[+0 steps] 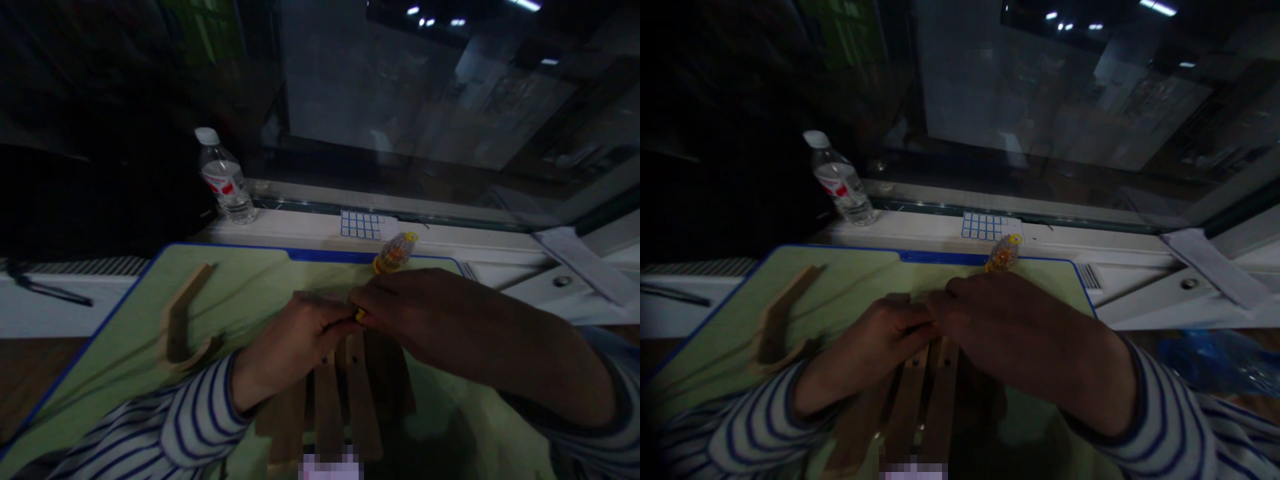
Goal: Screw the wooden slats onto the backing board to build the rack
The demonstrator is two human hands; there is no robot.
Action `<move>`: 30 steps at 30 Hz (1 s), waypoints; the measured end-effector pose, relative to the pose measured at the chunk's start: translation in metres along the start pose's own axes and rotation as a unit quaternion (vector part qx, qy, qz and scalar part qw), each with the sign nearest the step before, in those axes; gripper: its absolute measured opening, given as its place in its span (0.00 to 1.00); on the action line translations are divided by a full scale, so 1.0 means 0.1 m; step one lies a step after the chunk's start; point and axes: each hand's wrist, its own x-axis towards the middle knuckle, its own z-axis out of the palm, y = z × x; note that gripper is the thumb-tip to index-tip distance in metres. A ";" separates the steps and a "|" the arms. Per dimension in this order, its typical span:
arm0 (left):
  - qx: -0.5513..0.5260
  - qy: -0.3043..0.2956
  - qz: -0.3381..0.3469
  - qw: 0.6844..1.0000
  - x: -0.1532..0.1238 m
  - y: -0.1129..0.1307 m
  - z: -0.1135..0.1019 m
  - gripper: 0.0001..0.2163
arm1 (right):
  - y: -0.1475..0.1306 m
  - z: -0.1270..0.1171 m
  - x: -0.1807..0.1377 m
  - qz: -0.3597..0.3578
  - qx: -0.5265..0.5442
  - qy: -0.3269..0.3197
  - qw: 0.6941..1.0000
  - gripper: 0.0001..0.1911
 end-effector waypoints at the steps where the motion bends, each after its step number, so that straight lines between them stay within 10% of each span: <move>1: -0.008 -0.004 -0.003 1.000 0.00 0.00 0.00 0.09 | 0.00 0.01 -0.01 -0.002 -0.001 0.002 1.000 0.17; 30: 0.079 0.036 -0.024 0.996 -0.02 0.02 0.03 0.07 | -0.07 -0.01 0.08 0.017 -0.093 0.011 0.995 0.07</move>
